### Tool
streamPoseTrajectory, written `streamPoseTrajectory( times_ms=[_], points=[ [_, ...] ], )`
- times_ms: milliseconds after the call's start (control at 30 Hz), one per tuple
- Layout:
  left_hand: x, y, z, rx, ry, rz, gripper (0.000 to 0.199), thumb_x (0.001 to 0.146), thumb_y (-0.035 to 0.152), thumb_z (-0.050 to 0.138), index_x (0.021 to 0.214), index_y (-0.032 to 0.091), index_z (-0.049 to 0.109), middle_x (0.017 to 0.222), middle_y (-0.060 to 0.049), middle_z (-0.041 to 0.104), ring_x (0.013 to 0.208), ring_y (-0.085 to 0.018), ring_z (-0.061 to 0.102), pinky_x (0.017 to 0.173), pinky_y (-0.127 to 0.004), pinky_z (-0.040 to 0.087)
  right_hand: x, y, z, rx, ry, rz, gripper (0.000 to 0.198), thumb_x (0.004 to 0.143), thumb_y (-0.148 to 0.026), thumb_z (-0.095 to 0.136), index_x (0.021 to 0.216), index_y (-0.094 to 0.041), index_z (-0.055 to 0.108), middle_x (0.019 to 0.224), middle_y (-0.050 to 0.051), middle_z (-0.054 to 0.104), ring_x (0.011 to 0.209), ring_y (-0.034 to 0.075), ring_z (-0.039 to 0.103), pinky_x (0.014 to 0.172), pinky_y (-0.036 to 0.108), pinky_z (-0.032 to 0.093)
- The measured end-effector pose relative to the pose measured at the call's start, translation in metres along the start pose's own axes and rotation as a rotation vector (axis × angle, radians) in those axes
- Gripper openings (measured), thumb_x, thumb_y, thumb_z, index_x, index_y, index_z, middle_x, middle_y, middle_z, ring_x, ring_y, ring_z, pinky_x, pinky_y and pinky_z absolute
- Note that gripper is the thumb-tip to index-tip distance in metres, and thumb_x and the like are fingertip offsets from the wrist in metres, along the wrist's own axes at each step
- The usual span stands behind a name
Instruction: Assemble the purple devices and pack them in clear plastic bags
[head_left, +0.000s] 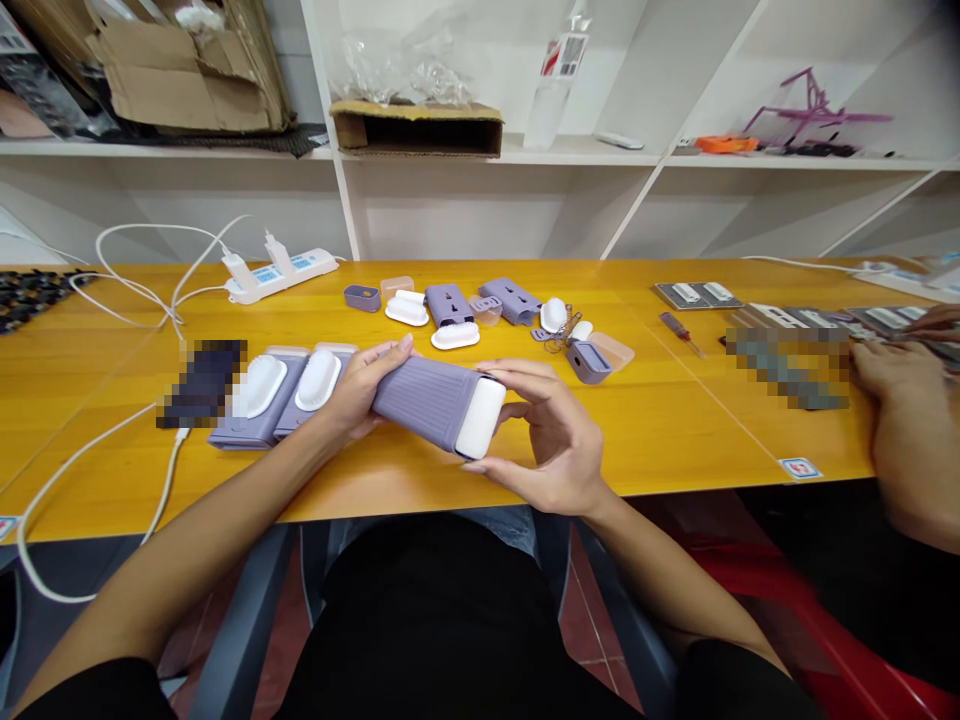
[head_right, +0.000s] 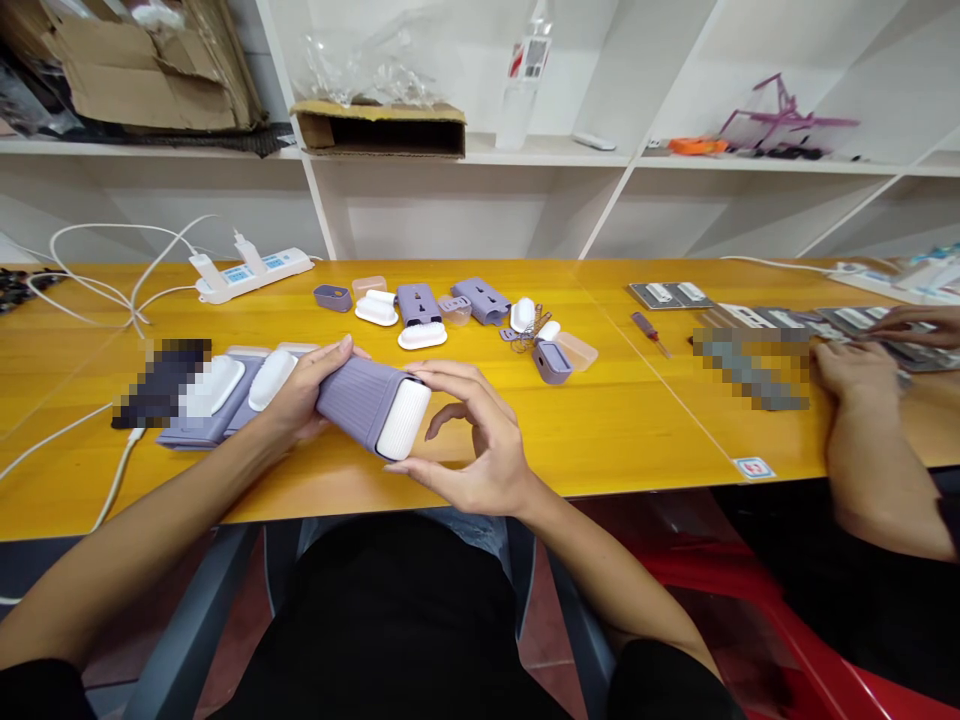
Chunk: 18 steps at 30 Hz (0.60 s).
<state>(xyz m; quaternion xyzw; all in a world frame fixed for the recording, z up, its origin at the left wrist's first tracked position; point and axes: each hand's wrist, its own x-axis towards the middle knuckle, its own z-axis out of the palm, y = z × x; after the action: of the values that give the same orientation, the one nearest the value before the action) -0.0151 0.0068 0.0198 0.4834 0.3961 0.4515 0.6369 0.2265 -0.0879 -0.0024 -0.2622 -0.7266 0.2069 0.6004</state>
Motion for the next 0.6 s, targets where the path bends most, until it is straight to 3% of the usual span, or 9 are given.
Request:
streamPoseTrajectory(
  times_ms=[67, 167, 233, 300, 367, 433, 467, 533, 600],
  points=[
    [0.001, 0.002, 0.0, -0.002, 0.026, 0.026, 0.059, 0.075, 0.071, 0.102, 0.087, 0.02, 0.074, 0.072, 0.0, 0.065, 0.051, -0.013, 0.056, 0.042, -0.025, 0.034, 0.0, -0.001, -0.002, -0.051, -0.009, 0.015, 0.089, 0.091, -0.032, 0.1, 0.17, -0.038, 0.061, 0.169, 0.015, 0.065, 0.154, 0.041, 0.065, 0.081, 0.047, 0.078],
    [0.002, 0.005, -0.001, -0.028, 0.064, 0.043, 0.063, 0.073, 0.075, 0.101, 0.088, 0.021, 0.072, 0.067, 0.001, 0.061, 0.045, -0.011, 0.05, 0.038, -0.025, 0.025, 0.001, 0.0, -0.002, -0.187, -0.011, -0.072, 0.094, 0.096, -0.039, 0.094, 0.179, -0.044, 0.051, 0.18, 0.013, 0.055, 0.155, 0.046, 0.064, 0.081, 0.053, 0.077],
    [0.004, 0.008, -0.003, -0.044, 0.077, 0.042, 0.065, 0.072, 0.078, 0.101, 0.089, 0.022, 0.072, 0.065, 0.003, 0.058, 0.042, -0.01, 0.046, 0.035, -0.026, 0.019, 0.002, 0.003, -0.002, -0.292, -0.024, -0.162, 0.086, 0.094, -0.038, 0.095, 0.173, -0.043, 0.06, 0.181, 0.012, 0.055, 0.151, 0.049, 0.067, 0.082, 0.058, 0.075],
    [0.007, 0.009, -0.006, -0.056, 0.093, 0.043, 0.067, 0.071, 0.078, 0.102, 0.089, 0.022, 0.071, 0.063, 0.004, 0.055, 0.04, -0.009, 0.043, 0.034, -0.027, 0.015, 0.003, 0.007, -0.002, -0.391, 0.01, -0.232, 0.054, 0.095, -0.034, 0.093, 0.147, -0.037, 0.081, 0.176, 0.011, 0.06, 0.147, 0.051, 0.068, 0.081, 0.059, 0.073],
    [0.01, 0.009, -0.009, -0.074, 0.103, 0.037, 0.068, 0.07, 0.078, 0.103, 0.087, 0.022, 0.069, 0.062, 0.005, 0.053, 0.039, -0.008, 0.042, 0.033, -0.026, 0.014, 0.005, 0.012, -0.003, -0.473, 0.086, -0.275, 0.01, 0.099, -0.027, 0.086, 0.108, -0.031, 0.087, 0.165, 0.01, 0.071, 0.142, 0.049, 0.069, 0.077, 0.056, 0.069],
    [0.012, 0.009, -0.011, -0.098, 0.101, 0.023, 0.069, 0.07, 0.079, 0.102, 0.086, 0.022, 0.067, 0.062, 0.005, 0.053, 0.039, -0.008, 0.042, 0.032, -0.025, 0.015, 0.006, 0.016, -0.004, -0.521, 0.15, -0.288, 0.017, 0.102, -0.02, 0.078, 0.086, -0.028, 0.079, 0.151, 0.01, 0.08, 0.131, 0.045, 0.073, 0.079, 0.057, 0.067],
    [0.012, 0.009, -0.011, -0.106, 0.101, 0.02, 0.069, 0.07, 0.08, 0.102, 0.086, 0.023, 0.067, 0.062, 0.005, 0.053, 0.039, -0.008, 0.042, 0.032, -0.025, 0.016, 0.006, 0.018, -0.005, -0.527, 0.168, -0.287, 0.018, 0.103, -0.019, 0.075, 0.087, -0.028, 0.078, 0.146, 0.011, 0.082, 0.125, 0.044, 0.075, 0.083, 0.06, 0.067],
    [0.012, 0.008, -0.01, -0.106, 0.105, 0.026, 0.068, 0.071, 0.079, 0.102, 0.085, 0.023, 0.066, 0.061, 0.005, 0.053, 0.039, -0.008, 0.043, 0.032, -0.025, 0.016, 0.005, 0.02, -0.005, -0.519, 0.175, -0.28, 0.014, 0.103, -0.021, 0.075, 0.11, -0.03, 0.084, 0.143, 0.013, 0.082, 0.118, 0.042, 0.077, 0.091, 0.066, 0.067],
    [0.01, 0.007, -0.008, -0.087, 0.104, 0.03, 0.067, 0.072, 0.078, 0.101, 0.085, 0.023, 0.065, 0.061, 0.005, 0.053, 0.04, -0.008, 0.043, 0.033, -0.026, 0.015, 0.004, 0.02, -0.004, -0.514, 0.147, -0.295, 0.048, 0.102, -0.028, 0.079, 0.15, -0.033, 0.077, 0.145, 0.015, 0.08, 0.118, 0.042, 0.078, 0.089, 0.064, 0.069]
  ],
)
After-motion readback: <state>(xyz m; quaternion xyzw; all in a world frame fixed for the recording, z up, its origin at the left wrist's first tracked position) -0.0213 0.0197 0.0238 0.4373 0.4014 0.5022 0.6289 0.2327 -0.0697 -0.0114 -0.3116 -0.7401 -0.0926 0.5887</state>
